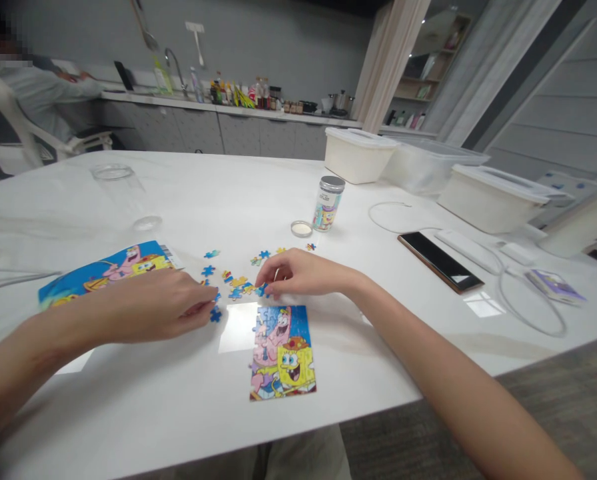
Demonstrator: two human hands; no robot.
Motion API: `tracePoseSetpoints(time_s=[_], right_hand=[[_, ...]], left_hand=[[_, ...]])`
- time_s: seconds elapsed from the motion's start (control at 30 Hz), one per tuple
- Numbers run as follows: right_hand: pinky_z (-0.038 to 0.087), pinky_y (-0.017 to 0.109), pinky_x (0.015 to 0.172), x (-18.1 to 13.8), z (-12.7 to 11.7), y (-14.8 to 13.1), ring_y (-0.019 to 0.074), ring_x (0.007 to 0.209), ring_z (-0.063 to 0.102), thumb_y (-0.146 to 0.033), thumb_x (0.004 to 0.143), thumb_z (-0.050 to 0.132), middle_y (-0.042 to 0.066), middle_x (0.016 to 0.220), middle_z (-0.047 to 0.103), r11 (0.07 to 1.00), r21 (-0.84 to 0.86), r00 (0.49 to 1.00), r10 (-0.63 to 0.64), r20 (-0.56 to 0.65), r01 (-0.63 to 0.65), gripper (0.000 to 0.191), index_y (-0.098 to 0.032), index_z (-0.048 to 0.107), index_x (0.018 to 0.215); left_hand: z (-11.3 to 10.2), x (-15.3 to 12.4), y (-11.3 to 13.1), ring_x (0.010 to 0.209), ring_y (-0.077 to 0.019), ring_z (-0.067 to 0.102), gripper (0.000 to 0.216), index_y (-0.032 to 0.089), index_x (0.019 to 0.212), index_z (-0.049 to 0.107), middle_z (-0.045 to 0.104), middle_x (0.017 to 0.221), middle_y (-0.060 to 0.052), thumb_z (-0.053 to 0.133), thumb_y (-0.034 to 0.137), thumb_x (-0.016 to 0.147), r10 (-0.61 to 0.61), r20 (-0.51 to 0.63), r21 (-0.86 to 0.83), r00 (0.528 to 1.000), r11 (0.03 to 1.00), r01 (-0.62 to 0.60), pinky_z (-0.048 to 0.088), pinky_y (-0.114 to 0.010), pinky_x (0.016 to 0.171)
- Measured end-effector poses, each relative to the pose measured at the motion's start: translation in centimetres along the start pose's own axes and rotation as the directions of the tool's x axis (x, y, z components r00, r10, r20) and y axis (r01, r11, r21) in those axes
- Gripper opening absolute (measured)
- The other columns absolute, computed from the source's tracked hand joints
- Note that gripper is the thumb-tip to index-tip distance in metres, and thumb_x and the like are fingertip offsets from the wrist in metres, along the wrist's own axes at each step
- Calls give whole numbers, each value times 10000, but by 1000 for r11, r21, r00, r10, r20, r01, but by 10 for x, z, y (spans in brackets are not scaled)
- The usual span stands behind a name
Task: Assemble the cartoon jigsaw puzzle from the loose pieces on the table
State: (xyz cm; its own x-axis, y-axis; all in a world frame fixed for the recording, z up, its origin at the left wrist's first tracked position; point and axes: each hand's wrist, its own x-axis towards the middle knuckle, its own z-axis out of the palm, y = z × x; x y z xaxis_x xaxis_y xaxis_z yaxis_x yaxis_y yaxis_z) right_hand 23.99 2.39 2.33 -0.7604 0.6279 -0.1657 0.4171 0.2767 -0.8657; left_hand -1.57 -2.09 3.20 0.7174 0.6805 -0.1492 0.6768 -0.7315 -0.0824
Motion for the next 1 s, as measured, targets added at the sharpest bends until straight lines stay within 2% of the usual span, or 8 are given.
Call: tracePoseSetpoints(time_s=[0.07, 0.17, 0.27, 0.33, 0.5, 0.63, 0.87, 1.0], right_hand=[[520, 262, 662, 2, 7, -2, 123, 703, 649, -233, 801, 632, 24, 805, 685, 998, 53, 1000, 24, 18, -25, 138, -158, 675, 909], [507, 249, 627, 4, 14, -3, 120, 673, 634, -232, 765, 673, 24, 747, 695, 999, -18, 999, 38, -29, -38, 135, -151, 711, 865], [508, 254, 631, 6, 18, -1, 126, 685, 637, -249, 765, 675, 46, 773, 719, 999, -46, 998, 24, -61, -27, 156, -144, 736, 863], [517, 263, 643, 7, 20, 0, 136, 706, 648, -257, 766, 671, 59, 801, 732, 1000, -16, 998, 25, -58, -26, 171, -142, 744, 869], [518, 265, 644, 9, 25, -1, 142, 721, 658, -274, 763, 681, 60, 813, 743, 999, 34, 998, 32, -46, -30, 178, -150, 758, 864], [511, 264, 651, 10, 25, -2, 142, 736, 654, -268, 779, 660, 55, 828, 746, 1000, -7, 999, 15, -46, -16, 175, -160, 762, 871], [505, 273, 663, 10, 25, -2, 132, 728, 630, -246, 778, 651, 50, 834, 720, 1000, 30, 999, -1, -40, 2, 167, -152, 735, 887], [504, 265, 661, 8, 25, -3, 121, 719, 620, -207, 769, 642, 37, 823, 702, 995, 99, 1000, -8, -17, 10, 167, -151, 721, 904]], left_hand=[[-1, -2, 4, 422, -129, 404, 220, 206, 718, 558, 476, 491, 10, 445, 240, 903, 63, -47, -22, 997, 998, -64, 188, -287, 458], [-3, -4, 9, 452, -141, 469, 158, 232, 955, 641, 525, 520, 18, 496, 263, 898, 195, -107, -60, 975, 978, -202, 223, -282, 460], [-4, -3, 14, 498, -146, 523, 322, 312, 1195, 613, 595, 574, 23, 527, 244, 892, 286, -98, -111, 953, 949, -296, 278, -273, 480], [-4, -2, 16, 505, -150, 531, 397, 345, 1275, 576, 625, 596, 23, 530, 245, 894, 310, -79, -123, 948, 940, -318, 293, -273, 485], [-4, -1, 20, 471, -146, 515, 436, 316, 1286, 586, 639, 580, 16, 551, 223, 861, 301, -49, -128, 952, 944, -305, 262, -273, 453], [-5, 0, 21, 467, -144, 514, 423, 289, 1260, 606, 638, 580, 9, 544, 210, 849, 310, -32, -120, 950, 943, -311, 258, -280, 450], [-4, 1, 21, 486, -152, 530, 455, 312, 1280, 574, 636, 596, 15, 547, 207, 838, 313, -13, -109, 950, 943, -313, 249, -287, 463], [-2, 0, 18, 458, -144, 495, 319, 258, 1163, 624, 593, 553, 18, 533, 223, 860, 307, -64, -77, 949, 947, -312, 230, -285, 450]])
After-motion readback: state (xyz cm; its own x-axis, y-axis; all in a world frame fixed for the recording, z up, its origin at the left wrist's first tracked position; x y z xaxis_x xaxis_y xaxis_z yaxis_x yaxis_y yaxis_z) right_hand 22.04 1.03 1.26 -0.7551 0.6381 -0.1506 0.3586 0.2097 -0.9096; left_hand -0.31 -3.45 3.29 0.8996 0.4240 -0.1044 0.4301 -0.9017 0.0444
